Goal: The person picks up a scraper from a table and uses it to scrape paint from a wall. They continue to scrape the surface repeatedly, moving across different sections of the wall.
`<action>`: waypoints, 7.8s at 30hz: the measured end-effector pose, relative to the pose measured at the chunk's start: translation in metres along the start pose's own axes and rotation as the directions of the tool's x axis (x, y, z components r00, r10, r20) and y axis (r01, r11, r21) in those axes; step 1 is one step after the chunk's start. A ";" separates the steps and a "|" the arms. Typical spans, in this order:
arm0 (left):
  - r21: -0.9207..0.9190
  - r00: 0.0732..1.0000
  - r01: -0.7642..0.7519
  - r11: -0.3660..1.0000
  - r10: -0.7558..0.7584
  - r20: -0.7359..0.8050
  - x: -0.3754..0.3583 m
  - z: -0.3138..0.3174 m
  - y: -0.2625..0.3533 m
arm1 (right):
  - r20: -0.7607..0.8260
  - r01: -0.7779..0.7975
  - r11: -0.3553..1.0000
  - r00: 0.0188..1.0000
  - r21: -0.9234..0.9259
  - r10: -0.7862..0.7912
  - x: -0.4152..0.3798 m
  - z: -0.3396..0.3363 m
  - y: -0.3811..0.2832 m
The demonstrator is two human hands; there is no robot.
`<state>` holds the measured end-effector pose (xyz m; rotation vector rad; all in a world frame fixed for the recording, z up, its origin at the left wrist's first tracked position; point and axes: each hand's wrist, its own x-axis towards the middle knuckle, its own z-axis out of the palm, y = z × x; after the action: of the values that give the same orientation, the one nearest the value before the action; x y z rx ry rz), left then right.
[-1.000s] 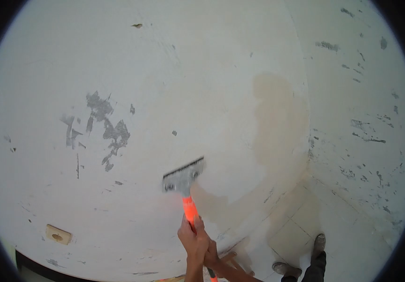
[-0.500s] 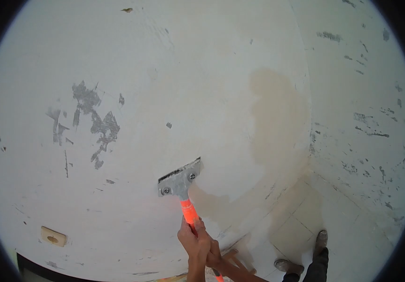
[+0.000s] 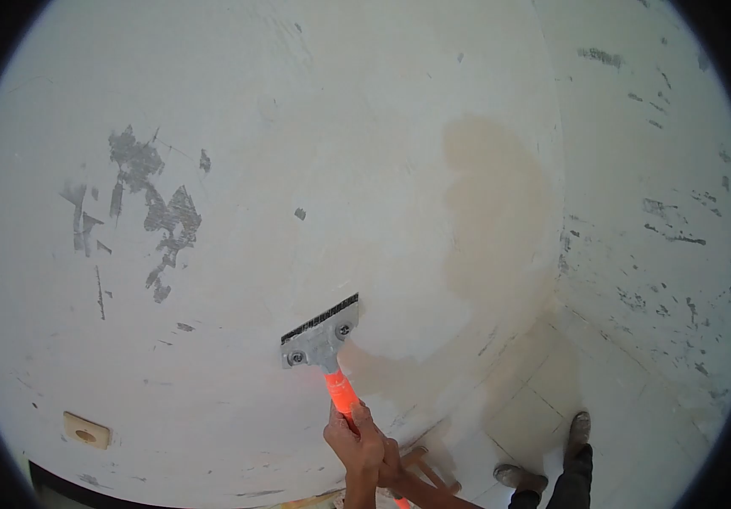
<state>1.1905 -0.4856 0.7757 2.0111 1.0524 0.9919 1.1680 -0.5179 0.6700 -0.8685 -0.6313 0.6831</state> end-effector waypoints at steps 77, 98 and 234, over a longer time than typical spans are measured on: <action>0.046 0.995 -0.087 0.995 0.085 0.051 0.016 0.020 0.002 | -0.040 0.056 0.998 0.998 0.034 -0.055 0.022 -0.021 0.017; 0.006 0.997 -0.044 0.999 0.044 0.057 0.019 0.032 0.004 | -0.033 0.116 0.993 0.993 0.002 -0.116 0.016 -0.040 0.002; -0.214 0.995 -0.036 0.976 0.056 0.087 0.015 0.071 0.026 | 0.041 0.184 0.961 0.983 -0.204 -0.179 0.043 -0.099 -0.016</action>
<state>1.2660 -0.4989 0.7655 1.8945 0.8176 0.9812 1.2715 -0.5396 0.6435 -0.9826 -0.8024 0.4667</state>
